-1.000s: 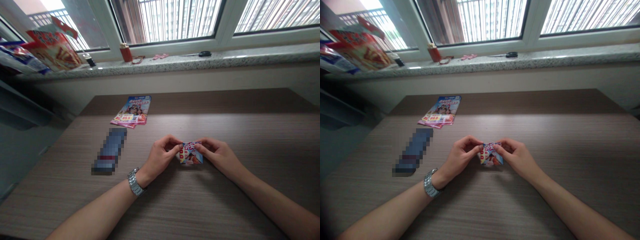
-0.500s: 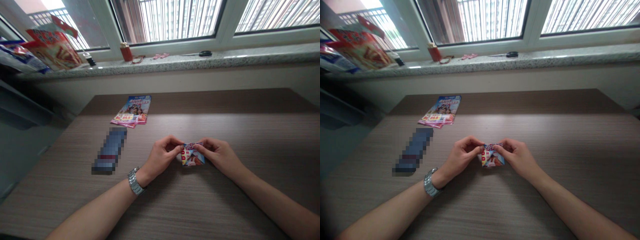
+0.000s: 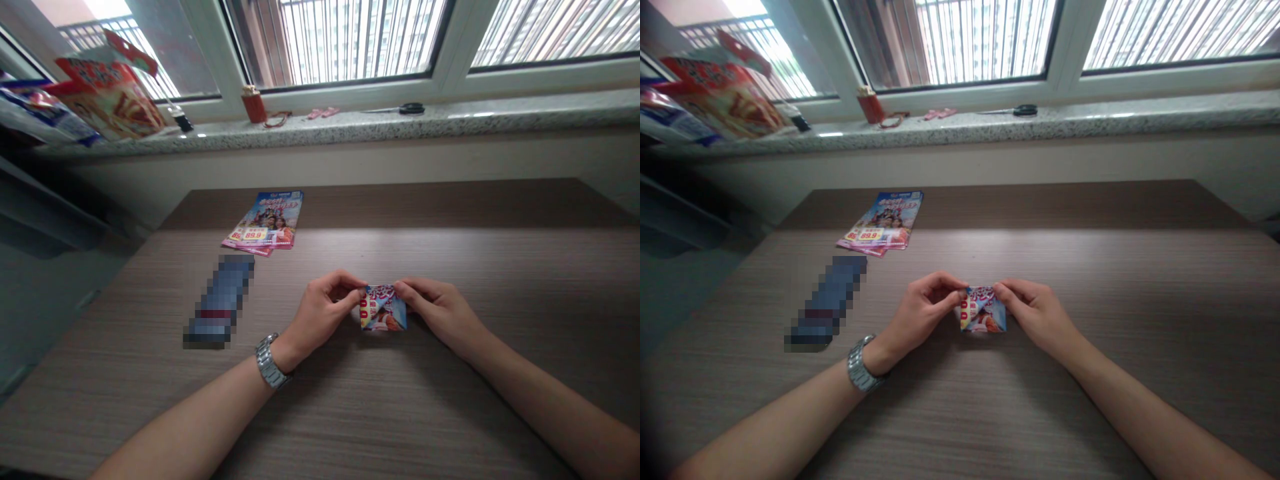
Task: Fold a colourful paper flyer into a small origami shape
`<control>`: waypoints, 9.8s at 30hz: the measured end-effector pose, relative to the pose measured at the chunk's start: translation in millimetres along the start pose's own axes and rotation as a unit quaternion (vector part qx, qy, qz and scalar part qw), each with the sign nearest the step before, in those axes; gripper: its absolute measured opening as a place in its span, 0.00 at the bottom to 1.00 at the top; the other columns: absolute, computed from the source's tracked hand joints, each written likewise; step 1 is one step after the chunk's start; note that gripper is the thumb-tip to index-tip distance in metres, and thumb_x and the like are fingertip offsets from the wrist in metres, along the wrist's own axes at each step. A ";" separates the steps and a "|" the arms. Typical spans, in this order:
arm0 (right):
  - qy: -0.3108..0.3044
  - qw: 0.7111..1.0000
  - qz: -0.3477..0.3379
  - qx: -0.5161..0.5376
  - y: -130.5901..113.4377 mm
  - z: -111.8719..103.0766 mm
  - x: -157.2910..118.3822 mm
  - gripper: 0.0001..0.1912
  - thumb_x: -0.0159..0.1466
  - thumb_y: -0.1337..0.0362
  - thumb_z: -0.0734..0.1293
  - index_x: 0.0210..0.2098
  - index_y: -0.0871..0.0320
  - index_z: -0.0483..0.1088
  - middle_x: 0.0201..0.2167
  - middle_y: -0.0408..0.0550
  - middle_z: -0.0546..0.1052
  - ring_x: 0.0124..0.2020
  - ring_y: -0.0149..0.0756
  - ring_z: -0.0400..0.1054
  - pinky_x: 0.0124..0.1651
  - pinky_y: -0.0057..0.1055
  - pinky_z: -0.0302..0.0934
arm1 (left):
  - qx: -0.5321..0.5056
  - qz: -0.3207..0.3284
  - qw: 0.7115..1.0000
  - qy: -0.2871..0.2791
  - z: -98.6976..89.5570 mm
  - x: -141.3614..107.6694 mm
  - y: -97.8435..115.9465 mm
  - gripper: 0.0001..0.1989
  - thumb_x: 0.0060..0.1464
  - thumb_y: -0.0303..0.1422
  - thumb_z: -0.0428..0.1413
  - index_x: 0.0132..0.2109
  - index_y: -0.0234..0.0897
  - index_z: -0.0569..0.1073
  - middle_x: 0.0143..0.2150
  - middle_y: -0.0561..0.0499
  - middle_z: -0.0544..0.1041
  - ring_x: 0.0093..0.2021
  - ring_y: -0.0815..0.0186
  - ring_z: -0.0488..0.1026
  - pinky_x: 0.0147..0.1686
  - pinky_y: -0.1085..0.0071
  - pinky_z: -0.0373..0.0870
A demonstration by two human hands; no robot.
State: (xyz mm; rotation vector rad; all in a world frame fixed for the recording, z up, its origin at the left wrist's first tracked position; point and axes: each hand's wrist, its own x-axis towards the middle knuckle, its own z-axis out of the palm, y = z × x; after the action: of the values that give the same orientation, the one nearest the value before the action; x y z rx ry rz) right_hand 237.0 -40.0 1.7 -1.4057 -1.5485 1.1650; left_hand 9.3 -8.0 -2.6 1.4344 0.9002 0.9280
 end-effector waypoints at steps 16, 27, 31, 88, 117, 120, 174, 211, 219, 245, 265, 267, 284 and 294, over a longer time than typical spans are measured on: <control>-0.019 1.000 -0.002 0.019 -7.3 2.4 -2.3 0.14 0.66 0.50 0.69 0.39 0.54 0.79 0.34 0.44 0.83 0.35 0.37 0.76 0.39 0.30 0.68 | 0.079 0.033 0.996 -0.017 0.7 -1.5 4.7 0.07 0.62 0.31 0.60 0.45 0.36 0.81 0.40 0.49 0.83 0.39 0.67 0.79 0.40 0.74 0.74; -0.018 1.000 -0.014 -0.002 -5.9 10.1 -3.8 0.15 0.67 0.50 0.68 0.36 0.55 0.77 0.31 0.45 0.82 0.32 0.37 0.73 0.35 0.31 0.65 | 0.108 0.067 0.991 -0.030 2.5 -3.1 7.2 0.10 0.64 0.34 0.60 0.51 0.38 0.80 0.45 0.48 0.83 0.43 0.65 0.79 0.44 0.73 0.75; 0.023 1.000 -0.012 -0.003 -5.8 9.6 -3.1 0.16 0.66 0.49 0.69 0.34 0.55 0.76 0.30 0.46 0.81 0.30 0.38 0.73 0.33 0.32 0.65 | 0.087 0.040 0.995 -0.037 3.9 -3.6 10.4 0.15 0.63 0.36 0.61 0.55 0.37 0.76 0.44 0.48 0.82 0.44 0.64 0.80 0.45 0.71 0.76; 0.097 0.949 -0.135 -0.269 14.2 -0.4 15.4 0.07 0.68 0.64 0.67 0.31 0.55 0.71 0.32 0.48 0.73 0.36 0.42 0.69 0.40 0.37 0.61 | 0.534 0.216 0.799 -0.171 13.6 -16.8 11.7 0.26 0.70 0.42 0.49 0.70 0.39 0.61 0.69 0.46 0.67 0.68 0.57 0.63 0.73 0.53 0.47; 0.054 0.882 -0.256 -0.392 40.9 -27.4 4.3 0.15 0.69 0.59 0.66 0.54 0.51 0.75 0.47 0.55 0.72 0.44 0.47 0.68 0.49 0.45 0.66 | 0.575 0.205 0.774 -0.165 13.7 -22.0 16.1 0.24 0.72 0.43 0.44 0.71 0.45 0.60 0.70 0.52 0.65 0.71 0.57 0.58 0.74 0.50 0.38; 0.056 0.881 -0.254 -0.395 39.0 -34.9 -0.3 0.16 0.70 0.58 0.66 0.55 0.51 0.75 0.47 0.55 0.73 0.44 0.47 0.68 0.49 0.46 0.65 | 0.575 0.203 0.775 -0.167 12.8 -21.9 15.2 0.24 0.72 0.43 0.44 0.70 0.46 0.60 0.70 0.52 0.65 0.71 0.56 0.58 0.74 0.49 0.39; -0.016 0.901 -0.289 -0.325 22.9 -31.6 13.3 0.16 0.71 0.65 0.64 0.55 0.49 0.76 0.61 0.55 0.74 0.62 0.49 0.69 0.61 0.53 0.66 | 0.547 0.229 0.784 -0.184 6.2 -17.6 25.6 0.23 0.71 0.46 0.47 0.65 0.42 0.68 0.67 0.45 0.68 0.65 0.56 0.67 0.66 0.56 0.62; -0.056 0.923 -0.270 -0.267 15.3 -26.8 6.4 0.04 0.67 0.61 0.69 0.35 0.53 0.74 0.53 0.54 0.71 0.54 0.47 0.70 0.56 0.47 0.67 | 0.540 0.214 0.793 -0.186 5.1 -18.7 22.4 0.22 0.72 0.41 0.46 0.66 0.40 0.66 0.69 0.46 0.67 0.68 0.56 0.65 0.69 0.58 0.60; 0.048 0.926 -0.243 -0.286 24.8 -21.5 22.7 0.03 0.66 0.63 0.69 0.36 0.55 0.74 0.47 0.54 0.72 0.47 0.46 0.72 0.52 0.45 0.69 | 0.552 0.221 0.782 -0.186 5.4 -20.8 21.4 0.22 0.71 0.42 0.48 0.67 0.44 0.65 0.70 0.45 0.64 0.69 0.56 0.63 0.69 0.57 0.58; 0.080 0.917 -0.192 -0.339 15.1 -21.8 58.6 0.05 0.66 0.64 0.68 0.32 0.56 0.72 0.35 0.47 0.74 0.30 0.37 0.71 0.36 0.36 0.66 | 0.548 0.216 0.786 -0.186 4.0 -21.6 20.0 0.23 0.71 0.43 0.48 0.68 0.45 0.65 0.70 0.44 0.64 0.67 0.53 0.65 0.68 0.54 0.61; 0.025 0.920 -0.261 -0.290 18.3 -17.0 16.1 0.01 0.65 0.67 0.70 0.36 0.55 0.73 0.48 0.54 0.73 0.48 0.46 0.73 0.50 0.43 0.70 | 0.549 0.215 0.782 -0.200 3.3 -23.4 23.3 0.23 0.70 0.46 0.48 0.66 0.44 0.67 0.71 0.41 0.62 0.70 0.53 0.62 0.70 0.55 0.57; 0.020 0.921 -0.260 -0.288 16.6 -16.1 12.2 0.01 0.65 0.66 0.70 0.37 0.55 0.73 0.48 0.55 0.73 0.48 0.46 0.72 0.50 0.43 0.70 | 0.545 0.216 0.785 -0.200 2.7 -23.2 22.8 0.22 0.70 0.46 0.48 0.65 0.45 0.68 0.71 0.42 0.62 0.71 0.53 0.61 0.70 0.55 0.57; 0.029 0.930 -0.261 -0.258 24.0 -14.1 5.9 0.03 0.66 0.64 0.69 0.40 0.53 0.74 0.50 0.54 0.75 0.52 0.47 0.71 0.55 0.47 0.68 | 0.532 0.227 0.789 -0.208 3.4 -21.3 24.0 0.20 0.70 0.44 0.50 0.64 0.45 0.69 0.71 0.42 0.63 0.71 0.53 0.60 0.70 0.53 0.58; 0.006 0.927 -0.267 -0.261 24.7 -19.0 5.4 0.07 0.68 0.63 0.68 0.46 0.51 0.74 0.51 0.54 0.75 0.53 0.46 0.72 0.54 0.46 0.69 | 0.520 0.233 0.794 -0.211 3.5 -17.5 21.8 0.15 0.71 0.39 0.49 0.58 0.41 0.73 0.72 0.41 0.61 0.72 0.54 0.58 0.70 0.51 0.57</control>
State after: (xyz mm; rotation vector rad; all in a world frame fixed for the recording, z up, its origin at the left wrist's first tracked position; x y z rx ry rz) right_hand 262.1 -32.0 -15.8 -1.1677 -2.1564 0.4250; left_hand 6.0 -26.7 18.2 2.7833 0.7221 0.3453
